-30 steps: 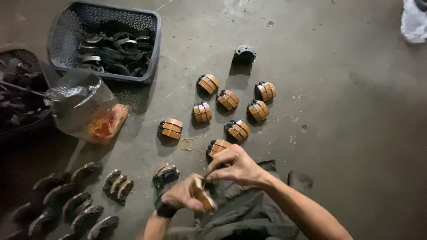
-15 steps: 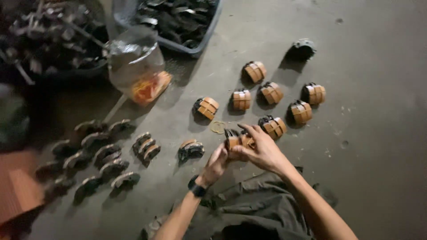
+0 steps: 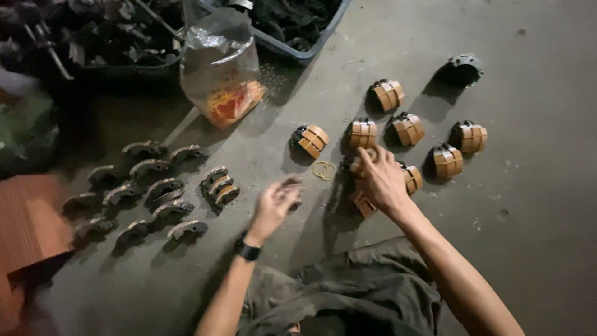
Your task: Grouping motorcycle brake shoes together and securing them with rubber bands.
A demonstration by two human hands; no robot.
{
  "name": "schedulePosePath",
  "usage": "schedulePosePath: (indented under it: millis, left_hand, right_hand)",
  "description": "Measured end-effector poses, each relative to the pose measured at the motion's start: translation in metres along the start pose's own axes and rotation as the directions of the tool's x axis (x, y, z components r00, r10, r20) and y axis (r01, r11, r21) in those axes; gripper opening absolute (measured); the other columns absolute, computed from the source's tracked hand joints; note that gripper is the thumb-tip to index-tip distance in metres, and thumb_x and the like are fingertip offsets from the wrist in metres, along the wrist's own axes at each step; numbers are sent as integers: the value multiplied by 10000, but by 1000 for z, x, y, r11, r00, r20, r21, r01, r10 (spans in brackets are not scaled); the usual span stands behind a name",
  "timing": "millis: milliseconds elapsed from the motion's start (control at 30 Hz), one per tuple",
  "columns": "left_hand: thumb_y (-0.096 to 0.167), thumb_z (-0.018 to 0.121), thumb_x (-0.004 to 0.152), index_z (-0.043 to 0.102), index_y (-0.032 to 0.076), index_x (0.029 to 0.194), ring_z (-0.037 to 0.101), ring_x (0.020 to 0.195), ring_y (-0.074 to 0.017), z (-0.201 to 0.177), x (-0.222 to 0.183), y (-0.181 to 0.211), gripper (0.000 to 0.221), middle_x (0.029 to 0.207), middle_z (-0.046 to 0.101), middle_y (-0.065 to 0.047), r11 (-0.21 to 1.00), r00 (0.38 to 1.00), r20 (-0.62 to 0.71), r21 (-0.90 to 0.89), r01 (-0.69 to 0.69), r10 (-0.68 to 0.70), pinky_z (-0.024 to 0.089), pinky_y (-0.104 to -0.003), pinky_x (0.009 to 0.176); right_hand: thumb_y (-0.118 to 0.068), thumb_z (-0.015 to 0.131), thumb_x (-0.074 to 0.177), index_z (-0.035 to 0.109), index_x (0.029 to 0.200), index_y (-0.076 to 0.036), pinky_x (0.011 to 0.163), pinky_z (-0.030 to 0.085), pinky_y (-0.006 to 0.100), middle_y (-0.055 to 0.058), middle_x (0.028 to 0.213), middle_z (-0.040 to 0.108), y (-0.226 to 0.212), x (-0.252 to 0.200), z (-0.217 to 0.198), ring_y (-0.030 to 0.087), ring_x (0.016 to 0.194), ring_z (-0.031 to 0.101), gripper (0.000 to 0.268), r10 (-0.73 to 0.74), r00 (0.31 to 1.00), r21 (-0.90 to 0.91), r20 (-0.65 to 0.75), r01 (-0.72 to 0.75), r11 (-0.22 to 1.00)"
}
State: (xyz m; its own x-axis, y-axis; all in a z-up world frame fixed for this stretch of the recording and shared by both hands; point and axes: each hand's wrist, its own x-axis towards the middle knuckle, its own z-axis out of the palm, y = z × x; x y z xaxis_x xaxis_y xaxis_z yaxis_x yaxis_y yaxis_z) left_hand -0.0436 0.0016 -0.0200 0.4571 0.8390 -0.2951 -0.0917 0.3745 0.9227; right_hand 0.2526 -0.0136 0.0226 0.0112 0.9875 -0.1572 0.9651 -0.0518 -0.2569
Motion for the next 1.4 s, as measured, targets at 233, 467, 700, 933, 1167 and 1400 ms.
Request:
schedulePosePath:
  millis: [233,467,700,933,1167,1400]
  left_hand:
    - [141,629,1013,661,-16,1222,724,982,-167,-90,-15,-15,263,1140,735,-83,995,940,-338,99,-12,45,610,-301,775]
    - [130,634,998,682,13,1177,741,900,-162,-97,-38,-16,219,1065,754,-79,998,910,-415,58,24,2,624,-296,737]
    - [166,629,1017,724,-2,1102,712,816,-133,-75,-72,-79,211,998,768,-64,993,843,-524,-77,92,-119,605,-289,697]
    - [206,664,981,664,4,1222,651,884,-151,-21,-61,-148,314,1104,696,-93,993,777,-621,-34,110,-107,596,-315,679]
    - [594,407,1093,642,26,1247,636,998,-128,23,-4,-82,635,1139,653,-46,976,948,-284,-195,92,-146,532,-289,828]
    - [502,718,960,706,2,879,652,693,-157,28,17,-13,507,786,676,-69,963,971,-234,271,7,58,536,-288,618]
  right_hand:
    - [-190,735,871,614,1319,-72,971,519,477,207,1335,593,-22,8,16,391,1195,582,479,-83,985,168,-149,108,980]
    - [-244,758,834,558,1374,-51,888,556,448,194,1337,577,-112,27,61,370,1139,602,607,-506,855,234,115,472,850]
    - [-140,688,835,568,1239,-3,850,573,433,187,1195,567,-158,36,124,344,1147,542,443,-428,861,-30,274,453,891]
    - [-163,689,794,620,1074,11,717,587,445,177,1025,636,-127,22,111,391,1070,563,337,-356,921,133,157,337,932]
    - [-372,824,782,652,961,23,625,553,387,169,793,718,-109,2,21,275,709,714,466,138,951,578,278,-280,766]
    - [-468,764,853,689,1044,34,573,548,383,182,799,736,-74,-8,-30,214,640,706,542,362,860,698,361,-506,506]
